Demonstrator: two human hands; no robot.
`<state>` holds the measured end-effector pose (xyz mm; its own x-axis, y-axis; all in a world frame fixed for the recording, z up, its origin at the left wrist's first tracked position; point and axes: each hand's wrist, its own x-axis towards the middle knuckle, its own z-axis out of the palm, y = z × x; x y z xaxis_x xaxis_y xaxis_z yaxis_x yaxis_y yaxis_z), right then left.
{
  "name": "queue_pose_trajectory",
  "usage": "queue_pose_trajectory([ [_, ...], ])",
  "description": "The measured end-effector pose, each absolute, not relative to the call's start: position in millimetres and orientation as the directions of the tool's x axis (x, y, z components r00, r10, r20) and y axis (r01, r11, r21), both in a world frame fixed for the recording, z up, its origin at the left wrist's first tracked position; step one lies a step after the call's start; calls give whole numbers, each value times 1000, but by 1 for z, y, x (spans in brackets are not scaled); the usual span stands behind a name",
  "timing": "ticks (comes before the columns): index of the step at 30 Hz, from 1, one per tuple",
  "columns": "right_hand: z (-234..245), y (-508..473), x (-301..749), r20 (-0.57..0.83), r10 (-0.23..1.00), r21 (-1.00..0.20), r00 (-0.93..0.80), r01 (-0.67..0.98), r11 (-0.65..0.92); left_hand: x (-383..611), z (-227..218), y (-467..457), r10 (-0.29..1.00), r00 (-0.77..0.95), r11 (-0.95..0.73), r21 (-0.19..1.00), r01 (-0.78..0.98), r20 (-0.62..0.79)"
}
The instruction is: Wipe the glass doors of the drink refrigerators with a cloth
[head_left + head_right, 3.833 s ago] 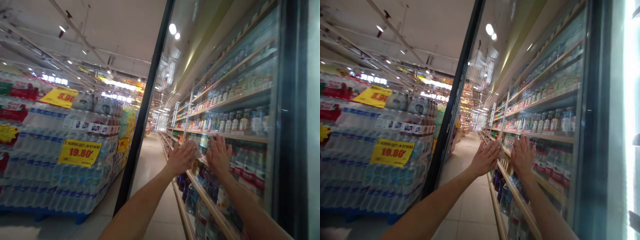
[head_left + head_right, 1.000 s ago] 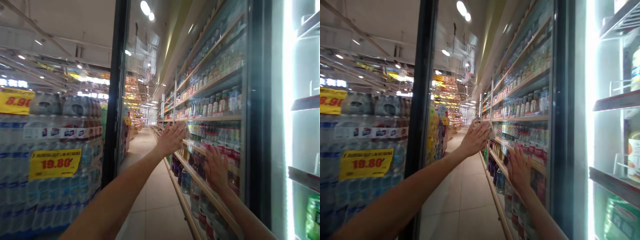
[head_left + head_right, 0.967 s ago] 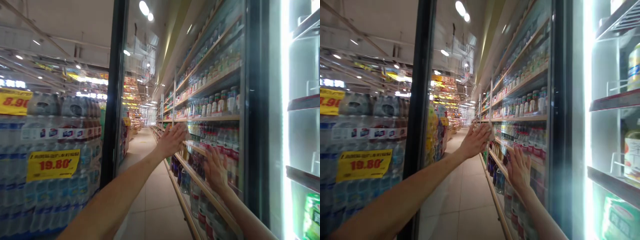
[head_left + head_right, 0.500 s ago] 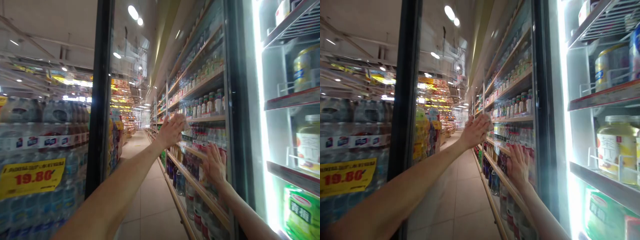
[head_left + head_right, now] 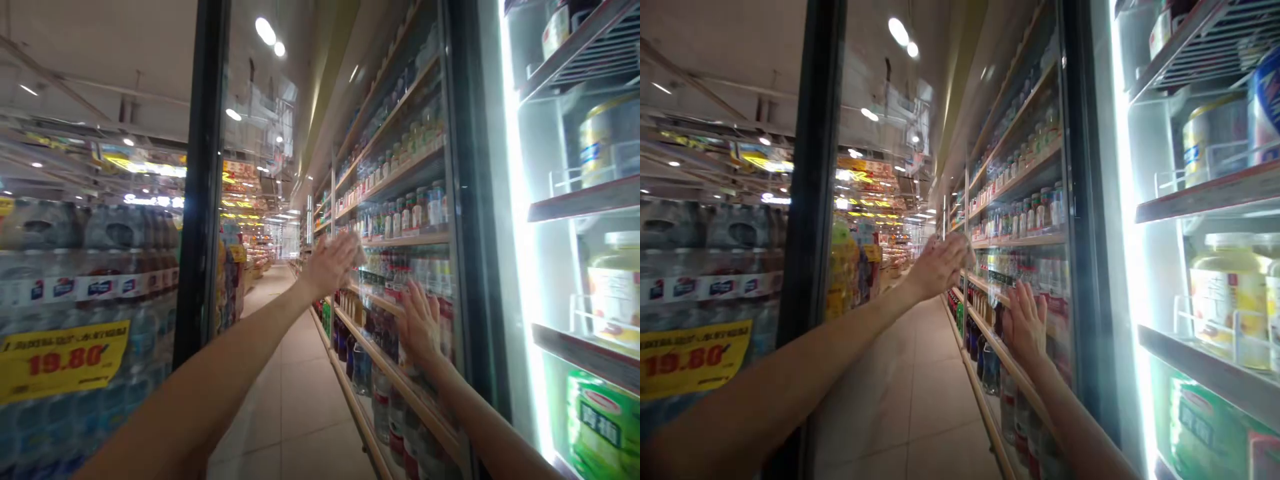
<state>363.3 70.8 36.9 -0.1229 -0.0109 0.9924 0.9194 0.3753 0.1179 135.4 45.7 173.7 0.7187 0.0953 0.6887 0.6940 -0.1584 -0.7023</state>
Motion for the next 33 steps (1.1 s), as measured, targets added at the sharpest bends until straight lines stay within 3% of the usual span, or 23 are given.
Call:
queue_pose_trajectory([
  [3,39,72,350,990,-31,137,-135,909,394,130,160,44,119,903,-233,-873,429,412],
  [4,39,72,347,989,-40,144,-140,906,399,126,165,43,129,904,-235,-873,427,408],
  [6,41,73,343,990,-49,144,-136,903,405,116,185,41,142,811,-186,-790,584,567],
  [9,46,74,340,991,-48,133,-125,904,406,98,217,35,102,513,-72,-508,858,852],
  [11,51,74,336,990,-54,139,-128,902,410,91,219,33,91,425,-37,-423,905,901],
  [13,56,74,330,988,-67,152,-137,898,412,90,206,31,121,532,-52,-530,847,838],
  [16,64,75,318,983,-76,183,-166,892,413,93,186,32,160,809,-144,-797,586,566],
  [18,70,77,310,982,-77,189,-172,891,412,90,188,32,163,836,-158,-823,546,523],
  [20,75,79,304,983,-85,181,-161,893,411,81,202,30,152,705,-101,-699,708,692],
  [22,78,80,300,983,-100,180,-152,895,408,71,214,28,101,436,-23,-436,900,895],
  [24,79,82,297,983,-112,179,-146,896,407,66,214,28,41,201,19,-201,979,979],
  [25,79,82,296,983,-114,176,-141,896,407,67,209,28,31,165,24,-166,986,986],
  [26,79,82,296,984,-112,171,-137,898,406,68,200,28,38,197,20,-198,980,980],
  [30,78,81,296,984,-116,170,-134,901,400,68,171,29,119,557,-43,-556,830,822],
  [31,78,81,297,983,-119,177,-141,901,396,62,171,28,122,565,-42,-565,824,816],
  [33,78,81,298,982,-110,185,-154,903,388,45,178,24,93,427,1,-429,903,900],
])
